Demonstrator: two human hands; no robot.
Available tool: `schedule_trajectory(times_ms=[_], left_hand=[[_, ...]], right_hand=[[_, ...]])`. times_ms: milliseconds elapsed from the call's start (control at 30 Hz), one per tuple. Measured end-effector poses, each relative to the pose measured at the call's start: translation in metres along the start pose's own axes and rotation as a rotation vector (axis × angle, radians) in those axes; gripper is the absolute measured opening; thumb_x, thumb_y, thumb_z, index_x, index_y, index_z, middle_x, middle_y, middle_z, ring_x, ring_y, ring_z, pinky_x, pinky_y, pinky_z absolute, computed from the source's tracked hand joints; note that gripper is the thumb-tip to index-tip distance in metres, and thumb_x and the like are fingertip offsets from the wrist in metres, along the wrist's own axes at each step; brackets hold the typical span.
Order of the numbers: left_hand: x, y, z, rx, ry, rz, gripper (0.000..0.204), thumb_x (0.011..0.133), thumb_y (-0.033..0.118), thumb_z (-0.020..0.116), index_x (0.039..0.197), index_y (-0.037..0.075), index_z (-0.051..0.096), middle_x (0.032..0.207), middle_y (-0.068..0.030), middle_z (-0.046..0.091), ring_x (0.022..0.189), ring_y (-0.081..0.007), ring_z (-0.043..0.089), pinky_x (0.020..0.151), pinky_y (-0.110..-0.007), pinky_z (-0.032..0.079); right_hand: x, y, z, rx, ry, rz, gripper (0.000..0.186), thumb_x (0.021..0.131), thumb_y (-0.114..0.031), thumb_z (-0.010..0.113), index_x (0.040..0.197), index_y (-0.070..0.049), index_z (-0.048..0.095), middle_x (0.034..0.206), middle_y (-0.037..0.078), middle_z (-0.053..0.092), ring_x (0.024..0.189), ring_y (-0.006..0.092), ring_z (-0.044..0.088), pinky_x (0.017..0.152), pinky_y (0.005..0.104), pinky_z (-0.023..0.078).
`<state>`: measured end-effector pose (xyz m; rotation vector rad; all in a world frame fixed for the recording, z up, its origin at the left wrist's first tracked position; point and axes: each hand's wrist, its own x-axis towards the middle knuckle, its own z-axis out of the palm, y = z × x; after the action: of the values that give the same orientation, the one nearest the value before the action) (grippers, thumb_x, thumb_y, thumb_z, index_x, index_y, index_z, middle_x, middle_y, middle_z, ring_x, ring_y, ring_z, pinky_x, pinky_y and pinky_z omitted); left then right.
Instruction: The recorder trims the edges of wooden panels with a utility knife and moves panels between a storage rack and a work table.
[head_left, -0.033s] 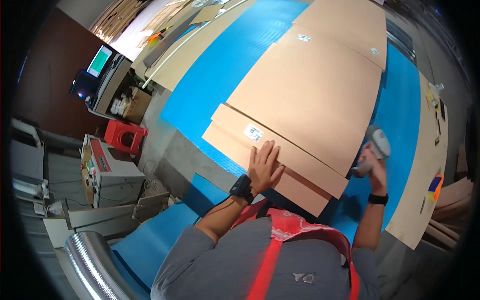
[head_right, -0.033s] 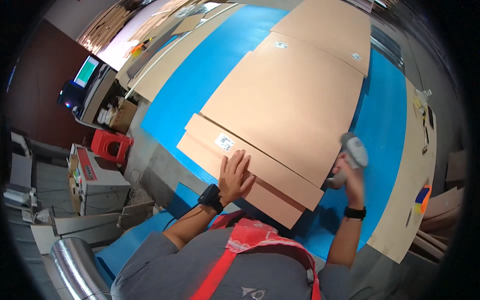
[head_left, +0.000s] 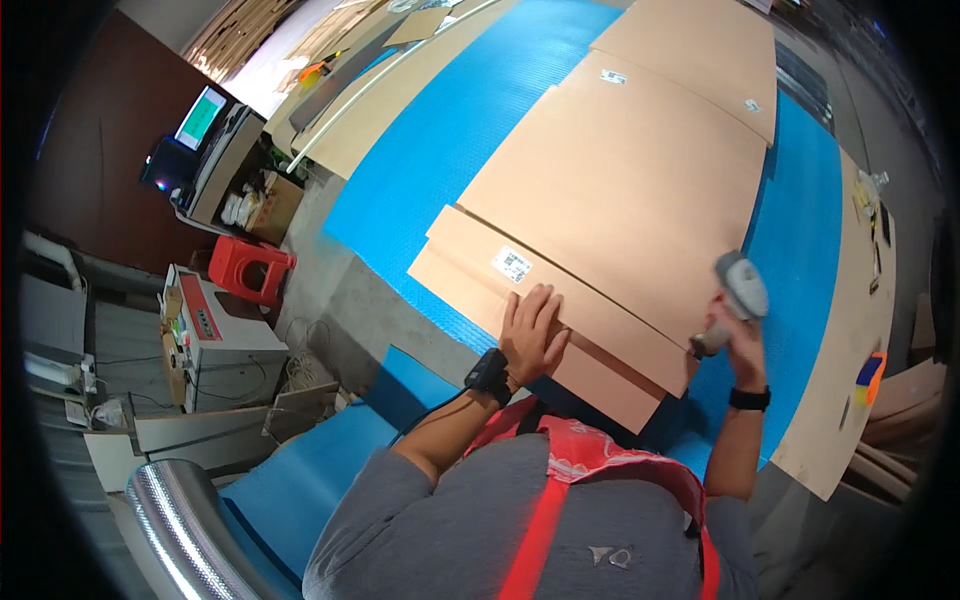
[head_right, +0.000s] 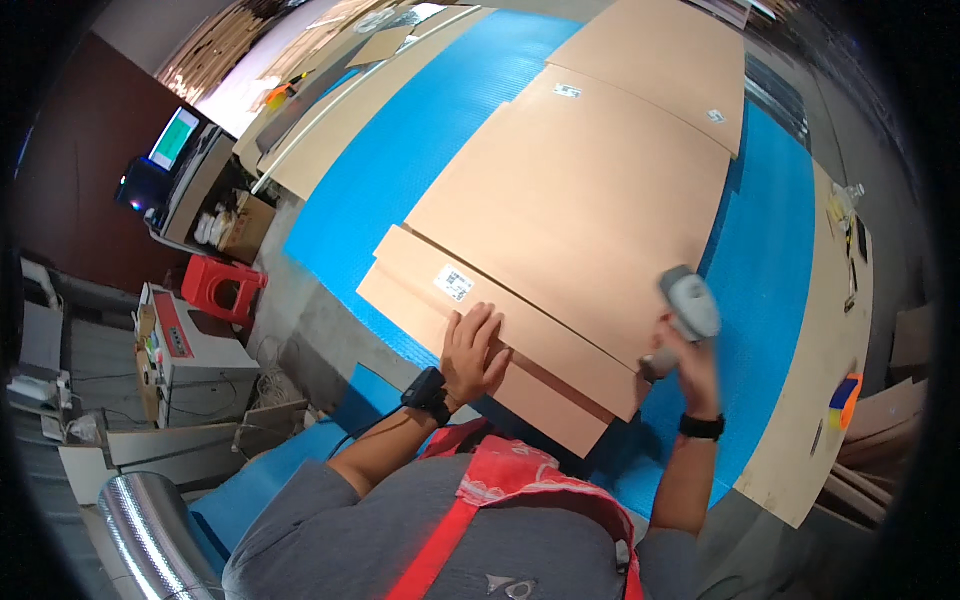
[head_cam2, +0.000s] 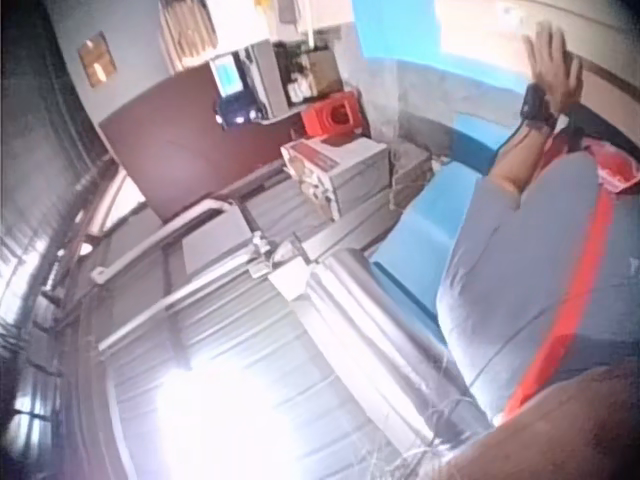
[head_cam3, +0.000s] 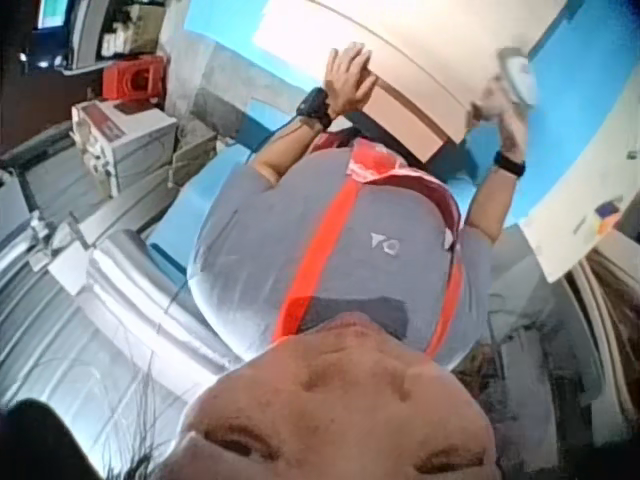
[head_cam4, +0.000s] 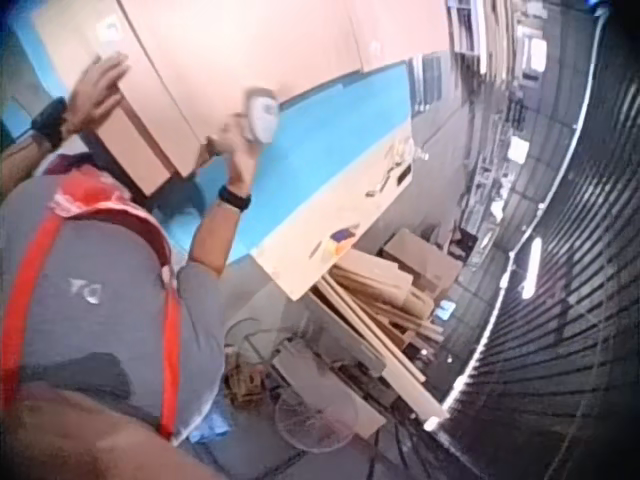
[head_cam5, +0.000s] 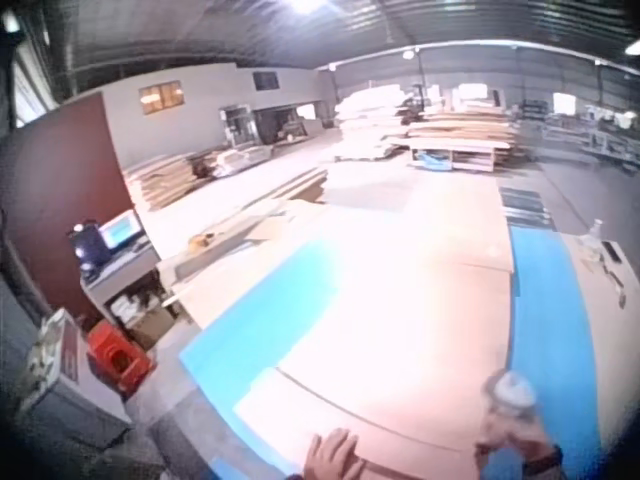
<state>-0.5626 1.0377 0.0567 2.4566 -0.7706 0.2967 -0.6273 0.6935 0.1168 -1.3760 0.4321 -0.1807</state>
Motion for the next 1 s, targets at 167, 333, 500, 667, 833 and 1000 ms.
schedule_trajectory(times_ms=[167, 333, 500, 667, 833, 1000], left_hand=[[-0.017, -0.021, 0.017, -0.163, 0.214, 0.198, 0.022, 0.077, 0.008, 0.068, 0.097, 0.006, 0.062, 0.097, -0.0091, 0.061, 0.093, -0.0281, 0.060, 0.083, -0.040, 0.046], [-0.014, -0.021, 0.004, -0.173, 0.205, 0.250, 0.019, 0.076, 0.009, 0.067, 0.094, 0.008, 0.062, 0.091, -0.0065, 0.061, 0.088, -0.0264, 0.060, 0.075, -0.037, 0.045], [-0.012, -0.020, -0.006, -0.214, 0.239, 0.247, 0.016, 0.076, 0.011, 0.065, 0.091, 0.007, 0.062, 0.089, -0.0066, 0.060, 0.082, -0.0254, 0.058, 0.074, -0.037, 0.044], [-0.018, -0.031, 0.012, -0.157, 0.282, 0.242, 0.015, 0.077, 0.014, 0.064, 0.090, 0.007, 0.062, 0.087, -0.0058, 0.059, 0.083, -0.0256, 0.058, 0.074, -0.038, 0.044], [-0.014, -0.026, 0.007, -0.198, 0.264, 0.268, 0.013, 0.078, 0.014, 0.064, 0.090, 0.008, 0.061, 0.087, -0.0051, 0.058, 0.084, -0.0249, 0.058, 0.074, -0.038, 0.044], [-0.012, -0.024, 0.006, -0.226, 0.236, 0.296, 0.013, 0.077, 0.012, 0.065, 0.090, 0.010, 0.061, 0.087, -0.0046, 0.058, 0.084, -0.0248, 0.059, 0.075, -0.038, 0.044]], right_hand=[[-0.020, -0.011, 0.129, -0.149, -0.359, 0.108, 0.024, 0.083, -0.011, 0.073, 0.104, -0.004, 0.062, 0.085, 0.001, 0.064, 0.071, 0.0102, 0.061, 0.062, 0.0262, 0.050], [-0.044, -0.009, 0.195, 0.202, -0.288, 0.429, 0.018, 0.088, -0.021, 0.069, 0.096, -0.006, 0.062, 0.079, 0.003, 0.062, 0.065, 0.0114, 0.061, 0.058, 0.0247, 0.049], [-0.057, 0.011, 0.227, 0.560, -0.169, 0.557, 0.019, 0.095, -0.024, 0.061, 0.099, -0.007, 0.055, 0.081, 0.003, 0.057, 0.067, 0.0113, 0.058, 0.058, 0.0275, 0.053], [-0.058, 0.019, 0.241, 0.559, -0.157, 0.514, 0.019, 0.095, -0.025, 0.060, 0.099, -0.007, 0.053, 0.081, 0.003, 0.056, 0.067, 0.0110, 0.057, 0.058, 0.0264, 0.051], [-0.062, 0.019, 0.238, 0.570, -0.135, 0.504, 0.020, 0.096, -0.026, 0.060, 0.101, -0.009, 0.051, 0.081, 0.003, 0.055, 0.066, 0.0106, 0.055, 0.059, 0.0252, 0.050], [-0.073, 0.001, 0.220, 0.466, -0.045, 0.365, 0.019, 0.094, -0.022, 0.063, 0.101, -0.005, 0.056, 0.080, 0.002, 0.057, 0.066, 0.0102, 0.057, 0.058, 0.0270, 0.051]])
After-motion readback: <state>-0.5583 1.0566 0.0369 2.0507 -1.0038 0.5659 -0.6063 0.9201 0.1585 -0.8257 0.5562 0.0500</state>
